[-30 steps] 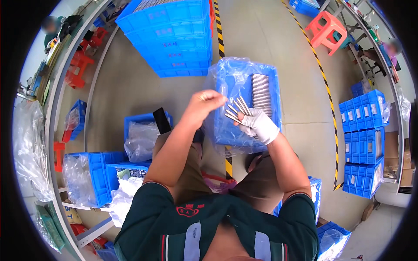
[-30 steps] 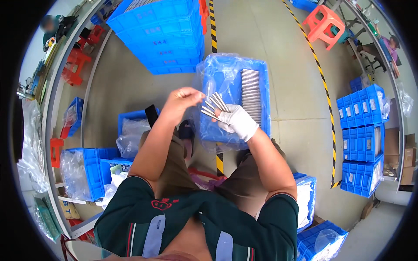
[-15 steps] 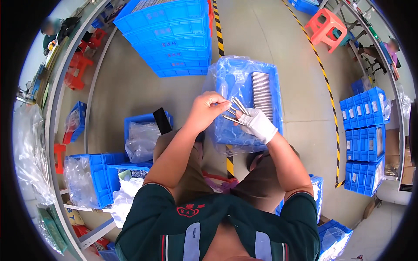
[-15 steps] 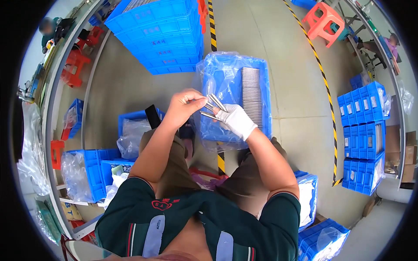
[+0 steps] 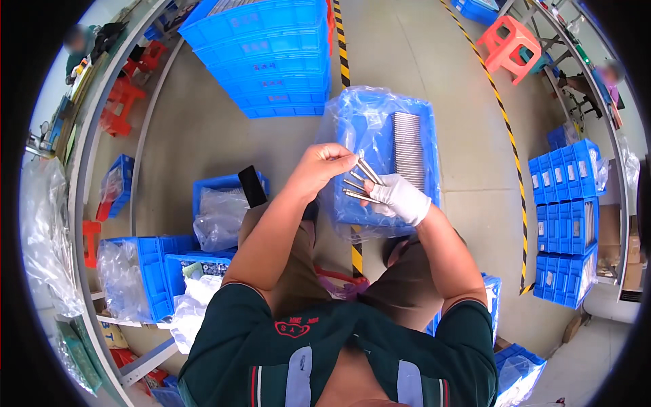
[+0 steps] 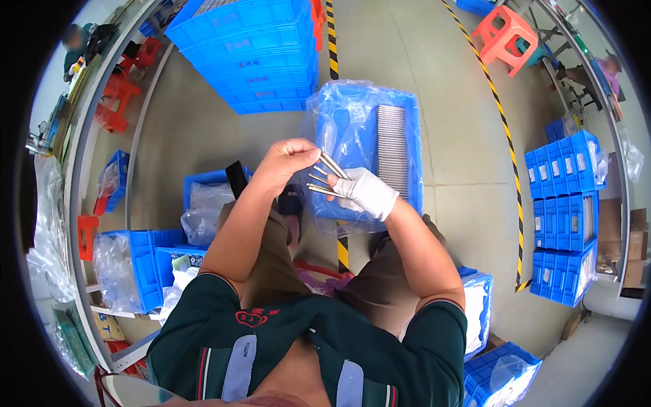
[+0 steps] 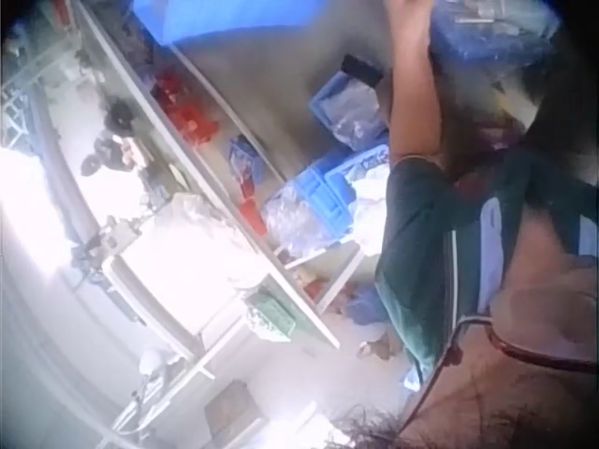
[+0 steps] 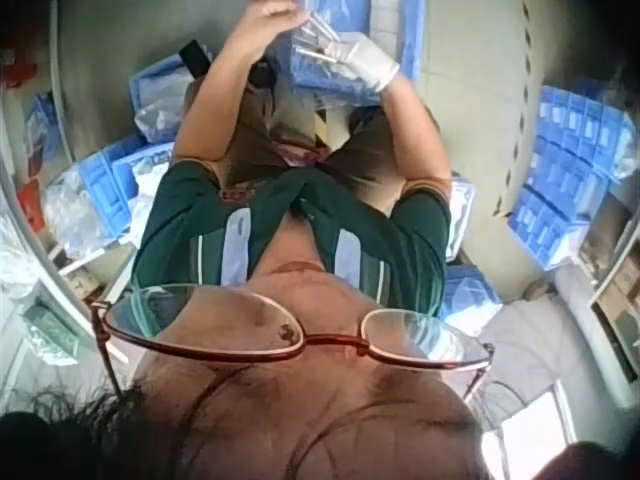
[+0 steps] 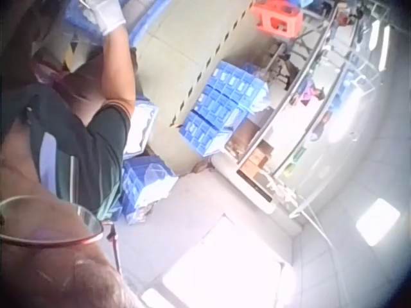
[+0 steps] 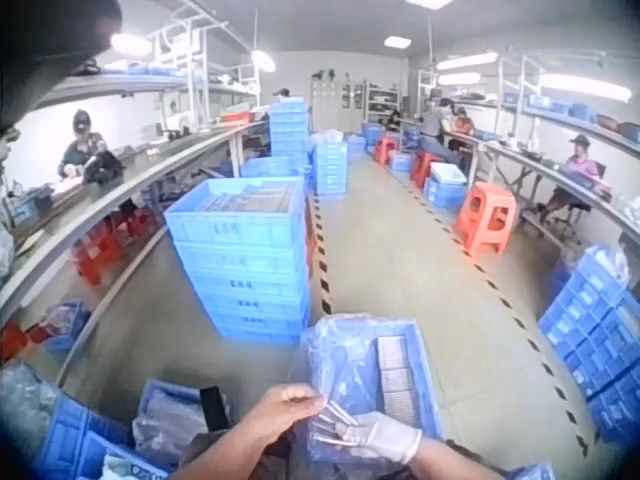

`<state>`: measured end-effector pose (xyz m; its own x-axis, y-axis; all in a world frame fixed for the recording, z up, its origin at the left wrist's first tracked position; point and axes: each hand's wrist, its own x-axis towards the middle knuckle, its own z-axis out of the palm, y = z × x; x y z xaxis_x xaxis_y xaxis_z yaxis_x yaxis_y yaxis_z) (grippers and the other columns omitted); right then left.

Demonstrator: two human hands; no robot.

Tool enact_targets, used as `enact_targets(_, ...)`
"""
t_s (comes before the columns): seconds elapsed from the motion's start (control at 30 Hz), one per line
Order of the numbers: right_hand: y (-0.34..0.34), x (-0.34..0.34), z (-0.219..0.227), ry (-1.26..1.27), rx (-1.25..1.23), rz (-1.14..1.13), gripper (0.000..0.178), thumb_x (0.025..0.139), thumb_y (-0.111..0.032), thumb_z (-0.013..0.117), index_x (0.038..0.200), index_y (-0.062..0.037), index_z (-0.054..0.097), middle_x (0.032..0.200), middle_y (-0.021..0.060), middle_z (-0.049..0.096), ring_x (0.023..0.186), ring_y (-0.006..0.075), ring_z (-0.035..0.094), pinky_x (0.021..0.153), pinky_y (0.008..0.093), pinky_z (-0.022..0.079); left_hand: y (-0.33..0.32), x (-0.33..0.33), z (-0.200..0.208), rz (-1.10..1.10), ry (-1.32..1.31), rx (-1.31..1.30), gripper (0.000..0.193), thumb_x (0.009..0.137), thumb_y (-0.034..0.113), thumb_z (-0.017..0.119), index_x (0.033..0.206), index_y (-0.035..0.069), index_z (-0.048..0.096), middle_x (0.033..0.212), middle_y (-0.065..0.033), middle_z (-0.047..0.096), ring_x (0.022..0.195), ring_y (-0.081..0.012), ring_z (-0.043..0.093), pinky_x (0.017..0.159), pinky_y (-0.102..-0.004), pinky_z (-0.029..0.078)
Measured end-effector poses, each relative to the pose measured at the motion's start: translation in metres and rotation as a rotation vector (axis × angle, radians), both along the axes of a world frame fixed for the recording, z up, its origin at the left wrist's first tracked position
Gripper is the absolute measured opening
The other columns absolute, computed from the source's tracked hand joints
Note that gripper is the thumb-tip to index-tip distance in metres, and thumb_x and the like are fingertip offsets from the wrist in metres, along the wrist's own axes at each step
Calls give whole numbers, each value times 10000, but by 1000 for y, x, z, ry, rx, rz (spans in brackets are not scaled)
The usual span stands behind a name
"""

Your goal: Sort and pick up small metal pins from a storage bin.

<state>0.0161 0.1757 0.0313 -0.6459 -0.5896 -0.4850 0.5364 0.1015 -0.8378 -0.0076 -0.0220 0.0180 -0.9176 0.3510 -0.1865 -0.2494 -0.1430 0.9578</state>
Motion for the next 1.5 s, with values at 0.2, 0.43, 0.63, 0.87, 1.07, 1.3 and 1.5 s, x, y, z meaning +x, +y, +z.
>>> enact_targets(0.2, 1, -1, -3, 1, -2, 17, 420, 824, -421, 527, 759, -8, 571, 476, -43, 353, 394, 49, 281, 371, 214, 190, -3, -4, -2, -87, 34, -73, 154, 791, 145, 603, 842, 0, 613, 791, -29, 601, 751, -93, 536, 714, -244, 408)
enact_targets(0.43, 0, -2, -2, 8, 27, 21, 429, 817, -440, 528, 761, -17, 577, 473, -44, 355, 389, 51, 279, 371, 215, 190, -5, -9, 2, 70, 21, -63, 167, 786, 147, 610, 851, -7, 617, 792, -40, 611, 737, -99, 545, 712, -243, 414)
enact_targets(0.63, -2, 1, -6, 1, 62, 64, 417, 815, -432, 535, 755, -21, 576, 474, -47, 353, 390, 48, 279, 371, 214, 185, -4, -4, 1, -48, 21, -15, 185, 783, 161, 620, 852, -10, 614, 788, -35, 610, 736, -92, 546, 712, -231, 415)
enact_targets(0.87, -3, 1, -8, 8, 44, 52, 421, 814, -439, 533, 759, -22, 563, 476, -56, 340, 392, 45, 278, 370, 212, 176, 1, -5, -4, -97, 21, -33, 163, 784, 148, 616, 841, -4, 609, 787, -35, 609, 718, -92, 549, 674, -231, 427)
enact_targets(1.07, 2, -9, -11, -143, -123, 42, 390, 806, -423, 545, 792, -34, 544, 512, -34, 361, 411, 54, 288, 385, 200, 214, 7, -8, -3, 8, 65, 0, 179, 806, 183, 595, 856, 11, 604, 810, -31, 608, 725, -94, 546, 664, -237, 424)
enact_targets(1.3, -13, -15, -21, -82, -670, -373, 205, 846, -257, 533, 850, -54, 508, 592, -13, 424, 489, 97, 380, 450, 235, 318, 44, -15, -51, 389, -454, 608, 228, 863, 280, 487, 873, 58, 539, 829, -59, 584, 765, -176, 543, 687, -319, 416)
enact_targets(1.5, -37, -18, 1, 538, -163, -631, 114, 853, -158, 513, 835, -48, 488, 664, 28, 491, 652, 112, 476, 641, 232, 392, 89, -17, -39, 378, -632, 1076, 130, 846, 159, 477, 831, 39, 524, 822, -68, 576, 754, -195, 557, 690, -322, 455)
